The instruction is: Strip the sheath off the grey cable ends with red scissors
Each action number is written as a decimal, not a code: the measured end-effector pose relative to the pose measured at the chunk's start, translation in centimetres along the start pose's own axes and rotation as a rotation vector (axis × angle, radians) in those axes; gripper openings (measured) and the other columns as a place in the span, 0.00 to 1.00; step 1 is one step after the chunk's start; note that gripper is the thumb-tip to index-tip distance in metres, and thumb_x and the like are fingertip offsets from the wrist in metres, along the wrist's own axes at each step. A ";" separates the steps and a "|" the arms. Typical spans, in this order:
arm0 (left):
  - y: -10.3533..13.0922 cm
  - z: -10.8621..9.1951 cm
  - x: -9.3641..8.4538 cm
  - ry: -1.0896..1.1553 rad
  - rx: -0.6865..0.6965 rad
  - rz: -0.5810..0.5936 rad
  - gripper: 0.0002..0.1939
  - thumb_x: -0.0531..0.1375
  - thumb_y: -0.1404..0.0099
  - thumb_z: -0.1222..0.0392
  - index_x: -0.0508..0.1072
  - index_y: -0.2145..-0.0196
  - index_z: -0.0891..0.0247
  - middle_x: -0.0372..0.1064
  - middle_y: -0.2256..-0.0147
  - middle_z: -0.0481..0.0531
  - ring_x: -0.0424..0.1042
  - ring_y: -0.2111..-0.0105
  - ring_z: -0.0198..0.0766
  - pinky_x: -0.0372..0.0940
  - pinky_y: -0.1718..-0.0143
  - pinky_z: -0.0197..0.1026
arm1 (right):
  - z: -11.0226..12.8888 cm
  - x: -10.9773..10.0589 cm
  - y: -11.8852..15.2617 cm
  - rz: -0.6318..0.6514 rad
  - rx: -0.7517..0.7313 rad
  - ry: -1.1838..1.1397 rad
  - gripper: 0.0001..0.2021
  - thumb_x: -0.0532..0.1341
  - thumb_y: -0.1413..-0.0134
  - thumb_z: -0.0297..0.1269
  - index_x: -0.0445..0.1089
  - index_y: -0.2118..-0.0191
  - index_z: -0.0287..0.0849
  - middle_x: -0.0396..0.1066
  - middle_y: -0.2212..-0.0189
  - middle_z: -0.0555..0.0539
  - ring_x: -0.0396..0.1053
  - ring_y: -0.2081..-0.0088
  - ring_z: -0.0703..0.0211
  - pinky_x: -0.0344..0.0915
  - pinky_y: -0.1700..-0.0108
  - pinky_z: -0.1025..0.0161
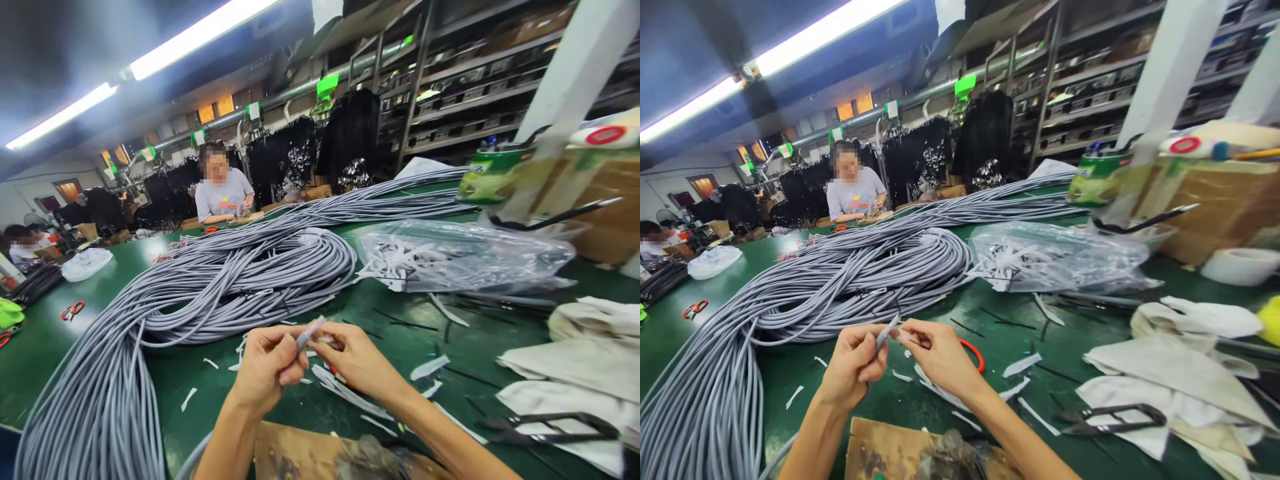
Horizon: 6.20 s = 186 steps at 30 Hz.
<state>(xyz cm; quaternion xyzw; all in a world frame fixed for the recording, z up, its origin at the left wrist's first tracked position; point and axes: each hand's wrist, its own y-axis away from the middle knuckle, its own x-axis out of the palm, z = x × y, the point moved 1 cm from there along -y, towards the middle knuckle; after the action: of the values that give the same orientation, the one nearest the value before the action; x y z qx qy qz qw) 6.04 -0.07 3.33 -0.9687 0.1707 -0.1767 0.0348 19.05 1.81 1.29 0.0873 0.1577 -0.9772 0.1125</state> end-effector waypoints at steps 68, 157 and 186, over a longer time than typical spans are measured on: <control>0.2 1.5 0.1 -1.159 0.356 -0.078 0.14 0.51 0.38 0.64 0.77 0.68 0.65 0.69 0.77 0.54 0.63 0.78 0.36 0.55 0.75 0.37 | 0.8 -0.6 1.2 -0.143 -0.081 0.200 0.23 0.53 0.52 0.54 0.49 0.87 0.44 0.46 0.87 0.54 0.46 0.83 0.67 0.45 0.81 0.66; 0.2 2.0 0.6 -1.024 0.389 -0.090 0.15 0.51 0.37 0.63 0.77 0.61 0.64 0.73 0.74 0.55 0.68 0.77 0.36 0.62 0.74 0.35 | -0.8 -2.6 0.8 -0.693 0.122 -0.126 0.17 0.53 0.50 0.52 0.65 0.69 0.42 0.45 0.92 0.60 0.45 0.90 0.68 0.44 0.88 0.69; -0.4 1.1 -0.6 -0.406 0.034 0.157 0.23 0.54 0.45 0.42 0.64 0.81 0.66 0.49 0.86 0.41 0.46 0.86 0.26 0.44 0.84 0.32 | 0.9 -1.3 1.4 -0.016 -0.034 -0.119 0.20 0.63 0.61 0.55 0.67 0.77 0.40 0.64 0.79 0.49 0.61 0.76 0.62 0.59 0.73 0.65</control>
<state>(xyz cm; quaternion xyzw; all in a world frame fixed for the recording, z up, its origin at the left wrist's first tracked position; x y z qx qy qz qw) 6.06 0.51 2.21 -0.9674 0.2321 0.0223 0.0986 20.50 0.49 1.98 0.0260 0.1681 -0.9787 0.1153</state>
